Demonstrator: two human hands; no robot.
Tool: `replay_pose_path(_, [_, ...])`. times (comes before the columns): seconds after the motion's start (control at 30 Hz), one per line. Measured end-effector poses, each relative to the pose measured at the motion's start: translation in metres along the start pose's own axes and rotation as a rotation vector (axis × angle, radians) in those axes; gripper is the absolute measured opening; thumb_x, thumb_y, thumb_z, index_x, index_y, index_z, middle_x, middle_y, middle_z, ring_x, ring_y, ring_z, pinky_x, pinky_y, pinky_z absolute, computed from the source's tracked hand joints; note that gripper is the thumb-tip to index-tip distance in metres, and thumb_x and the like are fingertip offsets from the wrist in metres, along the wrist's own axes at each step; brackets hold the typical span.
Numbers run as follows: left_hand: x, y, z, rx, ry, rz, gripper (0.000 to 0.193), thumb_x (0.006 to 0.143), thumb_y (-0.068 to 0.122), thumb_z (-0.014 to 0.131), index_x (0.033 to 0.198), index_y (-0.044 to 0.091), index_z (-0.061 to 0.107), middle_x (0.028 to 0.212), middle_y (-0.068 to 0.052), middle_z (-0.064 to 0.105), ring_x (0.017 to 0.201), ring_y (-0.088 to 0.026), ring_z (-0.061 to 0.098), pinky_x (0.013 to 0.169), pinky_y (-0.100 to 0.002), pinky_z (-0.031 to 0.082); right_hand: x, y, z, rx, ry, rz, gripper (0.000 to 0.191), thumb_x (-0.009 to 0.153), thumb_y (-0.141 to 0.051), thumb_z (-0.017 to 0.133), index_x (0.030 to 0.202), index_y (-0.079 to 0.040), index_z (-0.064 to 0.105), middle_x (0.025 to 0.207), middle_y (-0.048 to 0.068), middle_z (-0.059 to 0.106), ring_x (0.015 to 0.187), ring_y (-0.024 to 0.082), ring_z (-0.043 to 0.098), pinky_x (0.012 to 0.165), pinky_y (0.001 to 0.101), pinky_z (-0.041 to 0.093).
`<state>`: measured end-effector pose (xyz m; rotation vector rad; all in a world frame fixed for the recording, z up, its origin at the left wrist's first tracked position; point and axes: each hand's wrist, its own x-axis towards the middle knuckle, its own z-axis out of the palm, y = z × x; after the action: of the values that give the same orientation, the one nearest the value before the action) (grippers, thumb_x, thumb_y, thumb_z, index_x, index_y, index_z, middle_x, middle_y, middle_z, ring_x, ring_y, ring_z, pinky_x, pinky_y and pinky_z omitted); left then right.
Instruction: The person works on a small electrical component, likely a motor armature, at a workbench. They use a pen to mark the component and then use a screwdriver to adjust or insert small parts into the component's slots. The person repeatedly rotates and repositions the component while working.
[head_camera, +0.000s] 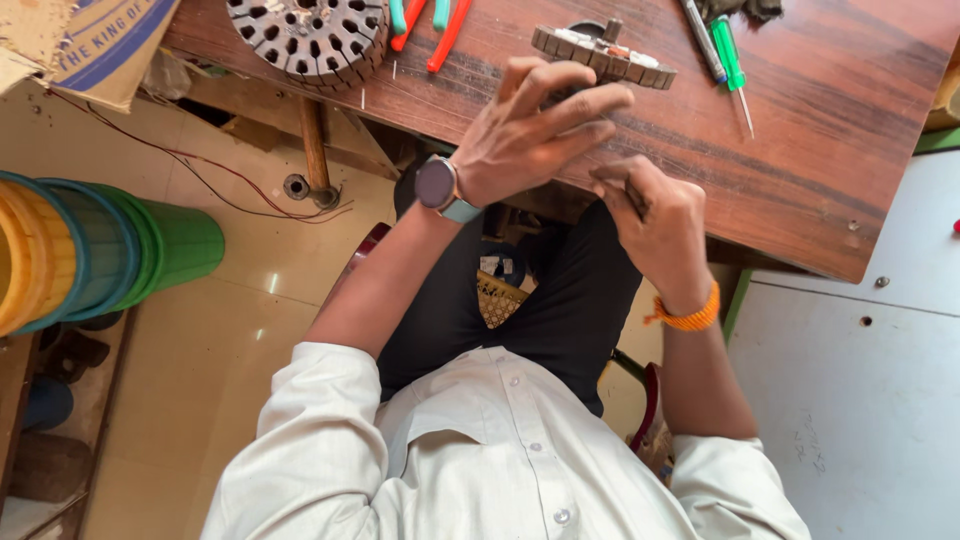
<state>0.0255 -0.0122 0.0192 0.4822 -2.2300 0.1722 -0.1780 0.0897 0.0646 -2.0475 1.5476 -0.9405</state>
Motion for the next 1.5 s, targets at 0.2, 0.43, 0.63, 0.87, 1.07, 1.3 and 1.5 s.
replay_pose_path(0.2, [-0.005,0.018,0.023,-0.426,0.159,-0.388,0.016,0.095,0.022,0.083,0.103,0.011,0.076,0.106,0.0,0.073,0.084,-0.014,0.068,0.073,-0.027,0.054,0.019,-0.018,-0.038,-0.106,-0.042,-0.16,0.007,0.099,0.003,0.073,0.103,-0.002,0.071,0.092,0.012,0.072,0.077,0.019,0.071,0.069,0.0299,0.053])
replay_pose_path(0.43, [-0.002,0.048,0.042,-0.943,0.34,-1.054,0.012,0.096,0.011,0.077,0.106,0.004,0.077,0.079,0.004,0.07,0.058,0.001,0.046,0.051,-0.02,0.033,0.08,-0.009,-0.042,-0.182,0.037,-0.25,0.009,0.099,0.005,0.079,0.096,0.006,0.071,0.063,0.012,0.059,0.053,0.014,0.052,0.05,0.0301,0.037])
replay_pose_path(0.63, [0.001,0.043,0.046,-1.132,0.475,-1.08,0.014,0.099,0.011,0.074,0.108,0.0,0.074,0.086,0.001,0.073,0.068,0.0,0.057,0.057,-0.02,0.043,0.102,-0.006,-0.038,-0.122,0.041,-0.349,0.008,0.105,0.007,0.078,0.102,0.006,0.071,0.07,0.01,0.057,0.06,0.013,0.051,0.057,0.0293,0.037])
replay_pose_path(0.87, [0.002,0.042,0.048,-1.383,0.562,-1.172,0.015,0.097,0.008,0.071,0.108,-0.002,0.07,0.09,-0.004,0.075,0.06,-0.003,0.058,0.049,-0.022,0.044,0.115,0.01,-0.033,-0.129,-0.021,-0.3,0.005,0.102,0.006,0.076,0.098,0.006,0.074,0.067,0.011,0.06,0.054,0.014,0.049,0.05,0.03,0.035])
replay_pose_path(1.07, [0.007,0.047,0.051,-1.403,0.663,-1.242,0.016,0.094,0.011,0.073,0.103,-0.002,0.071,0.098,0.011,0.062,0.063,-0.004,0.055,0.055,-0.022,0.043,0.129,0.042,-0.022,-0.066,-0.03,-0.427,0.004,0.109,0.009,0.067,0.106,0.006,0.068,0.093,0.007,0.071,0.079,0.01,0.064,0.069,0.0239,0.05])
replay_pose_path(1.3, [0.012,0.041,0.053,-1.407,0.594,-1.423,0.021,0.095,0.017,0.076,0.107,0.001,0.074,0.079,-0.001,0.06,0.06,-0.003,0.05,0.049,-0.02,0.037,0.138,0.073,-0.029,-0.188,-0.032,0.029,0.015,0.109,-0.015,0.067,0.104,-0.001,0.069,0.078,0.009,0.065,0.061,0.017,0.057,0.056,0.0327,0.046])
replay_pose_path(1.5, [0.028,0.048,0.028,-0.426,0.6,-0.915,0.016,0.095,0.025,0.073,0.106,0.015,0.07,0.116,0.001,0.062,0.085,-0.009,0.065,0.072,-0.023,0.052,0.134,0.085,-0.028,-0.192,0.063,-0.231,0.016,0.111,-0.009,0.072,0.1,0.002,0.07,0.088,0.01,0.067,0.076,0.016,0.062,0.067,0.0331,0.05])
